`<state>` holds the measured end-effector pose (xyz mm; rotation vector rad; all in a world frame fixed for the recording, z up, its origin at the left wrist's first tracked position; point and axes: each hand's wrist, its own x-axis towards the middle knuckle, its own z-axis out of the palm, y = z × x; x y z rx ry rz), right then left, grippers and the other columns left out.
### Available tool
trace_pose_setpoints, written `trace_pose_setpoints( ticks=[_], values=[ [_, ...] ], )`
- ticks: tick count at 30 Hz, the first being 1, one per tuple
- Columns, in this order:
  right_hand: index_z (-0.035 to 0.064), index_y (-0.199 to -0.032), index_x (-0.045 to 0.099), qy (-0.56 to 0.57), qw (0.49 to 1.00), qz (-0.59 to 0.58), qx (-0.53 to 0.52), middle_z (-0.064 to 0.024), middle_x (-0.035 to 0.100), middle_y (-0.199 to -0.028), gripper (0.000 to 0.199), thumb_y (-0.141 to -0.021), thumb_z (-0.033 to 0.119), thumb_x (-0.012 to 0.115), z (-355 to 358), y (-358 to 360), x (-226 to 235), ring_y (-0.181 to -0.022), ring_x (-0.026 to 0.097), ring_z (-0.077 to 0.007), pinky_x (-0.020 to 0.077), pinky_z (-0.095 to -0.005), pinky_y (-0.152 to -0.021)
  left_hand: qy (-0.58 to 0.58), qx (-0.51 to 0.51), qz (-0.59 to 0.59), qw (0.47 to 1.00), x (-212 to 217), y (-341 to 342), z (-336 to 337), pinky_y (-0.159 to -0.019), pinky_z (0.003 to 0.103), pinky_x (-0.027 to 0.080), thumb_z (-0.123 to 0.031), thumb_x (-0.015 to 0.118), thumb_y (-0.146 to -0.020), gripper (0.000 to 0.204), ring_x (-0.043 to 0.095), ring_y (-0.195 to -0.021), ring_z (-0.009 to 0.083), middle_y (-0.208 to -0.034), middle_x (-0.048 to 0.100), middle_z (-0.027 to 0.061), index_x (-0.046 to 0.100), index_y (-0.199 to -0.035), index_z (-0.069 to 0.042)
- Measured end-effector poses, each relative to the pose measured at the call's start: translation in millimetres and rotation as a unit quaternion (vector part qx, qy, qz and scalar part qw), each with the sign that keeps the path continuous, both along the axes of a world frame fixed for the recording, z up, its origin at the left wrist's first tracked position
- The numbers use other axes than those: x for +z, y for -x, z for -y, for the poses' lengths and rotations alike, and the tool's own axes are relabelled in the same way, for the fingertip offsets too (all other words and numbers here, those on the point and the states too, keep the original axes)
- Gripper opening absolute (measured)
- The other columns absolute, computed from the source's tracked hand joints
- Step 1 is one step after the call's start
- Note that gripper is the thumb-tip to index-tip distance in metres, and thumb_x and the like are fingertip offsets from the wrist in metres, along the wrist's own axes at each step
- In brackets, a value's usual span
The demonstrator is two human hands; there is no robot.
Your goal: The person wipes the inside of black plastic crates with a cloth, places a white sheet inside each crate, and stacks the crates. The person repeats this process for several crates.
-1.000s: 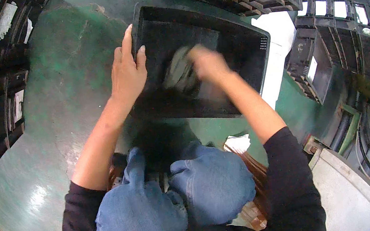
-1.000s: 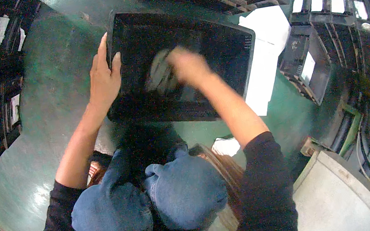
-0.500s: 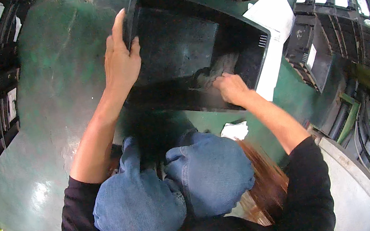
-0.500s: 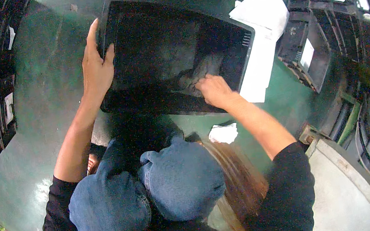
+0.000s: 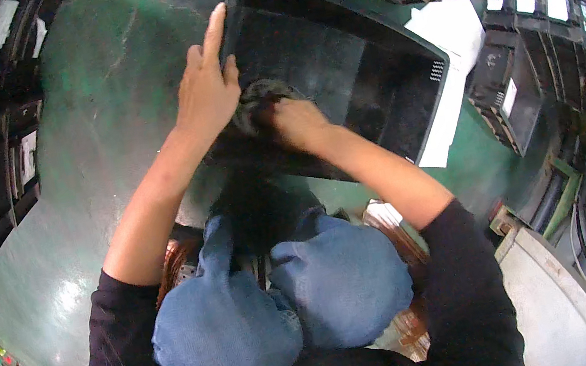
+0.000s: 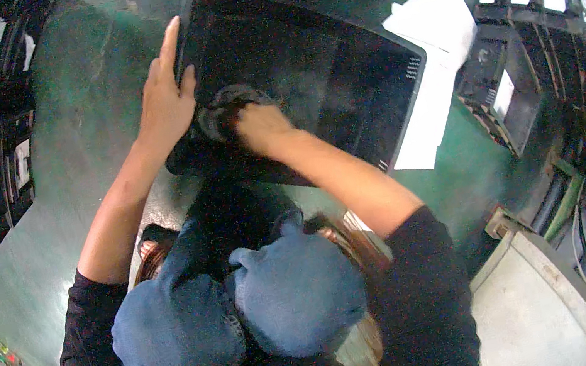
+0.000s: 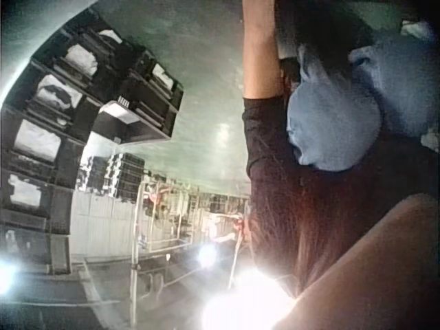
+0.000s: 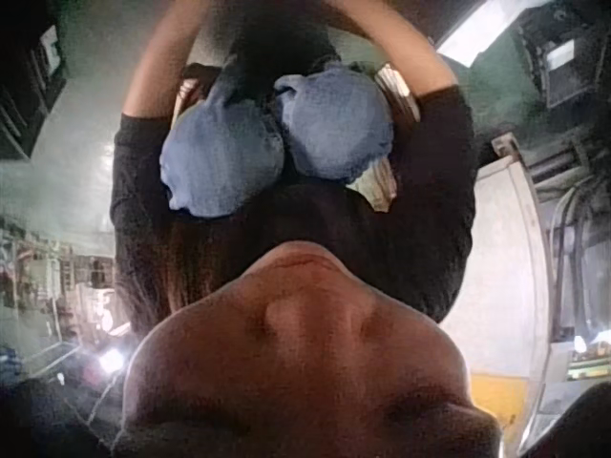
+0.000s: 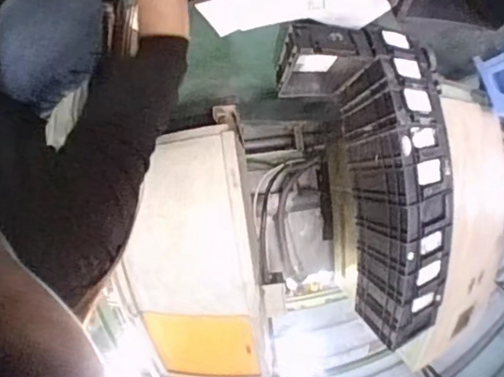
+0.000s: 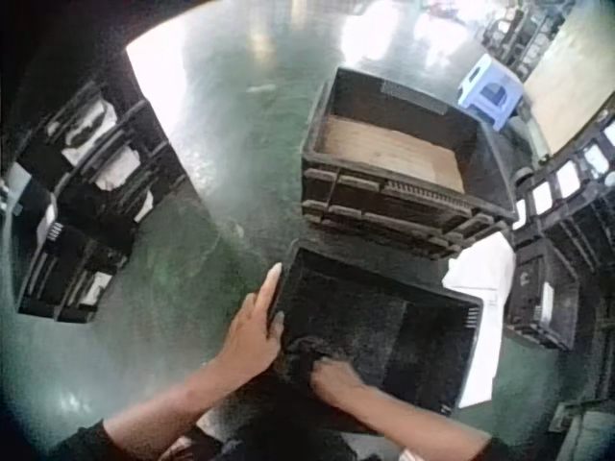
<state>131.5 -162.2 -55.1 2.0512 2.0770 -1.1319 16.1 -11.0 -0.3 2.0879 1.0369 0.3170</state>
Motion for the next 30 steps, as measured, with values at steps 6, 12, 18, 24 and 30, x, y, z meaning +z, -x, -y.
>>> trace_pose_setpoints(
  ticks=[6,12,18,24,30],
  values=[
    [-0.0012,-0.097,0.057,0.092,0.98,0.109,-0.139,-0.0195,0.062,-0.095,0.024,-0.074,0.002,0.054,118,-83,25,-0.095,0.059,-0.0353,0.0488,-0.0466,-0.082,-0.002,-0.024,0.032,0.999,-9,-3,3,-0.076,0.047,0.046,-0.007,0.053,-0.088,0.071,0.056,-0.082,0.0389,-0.094,0.05,0.0195,0.02,-0.147,-0.031],
    [-0.0032,-0.102,0.053,-0.099,0.93,0.195,-0.294,-0.0244,0.06,-0.098,0.029,-0.076,0.01,0.055,68,-94,-7,-0.093,0.059,-0.0381,0.0492,-0.0472,-0.079,-0.012,-0.017,0.047,0.999,-11,-6,16,-0.078,0.046,0.046,-0.006,0.052,-0.089,0.072,0.055,-0.083,0.038,-0.095,0.05,0.0192,0.017,-0.148,-0.03],
    [0.0066,-0.086,0.063,-0.129,0.979,0.144,-0.062,-0.0148,0.062,-0.081,0.017,-0.074,0.018,0.06,29,-54,-10,-0.075,0.062,-0.0329,0.0517,-0.042,-0.067,-0.015,0.005,0.045,0.999,-7,-5,11,-0.082,0.047,0.045,-0.007,0.051,-0.089,0.072,0.056,-0.089,0.039,-0.099,0.051,0.0206,0.016,-0.148,-0.03],
    [0.0074,-0.09,0.058,-0.224,0.948,0.16,-0.158,-0.0111,0.06,-0.088,0.018,-0.074,0.017,0.059,31,-87,-31,-0.086,0.062,-0.0309,0.0534,-0.0416,-0.064,-0.013,-0.035,0.059,0.998,-5,-7,2,-0.082,0.047,0.045,-0.005,0.053,-0.088,0.072,0.057,-0.091,0.0393,-0.1,0.053,0.0219,0.02,-0.147,-0.028],
    [0.0053,-0.103,0.06,-0.356,0.902,0.171,-0.175,-0.0105,0.059,-0.099,0.025,-0.08,0.014,0.055,-30,-63,-27,-0.091,0.06,-0.0278,0.052,-0.038,-0.074,-0.018,-0.023,0.039,0.999,-8,-9,4,-0.08,0.048,0.045,-0.003,0.051,-0.088,0.072,0.057,-0.09,0.0406,-0.1,0.054,0.0229,0.018,-0.147,-0.026]
  ],
)
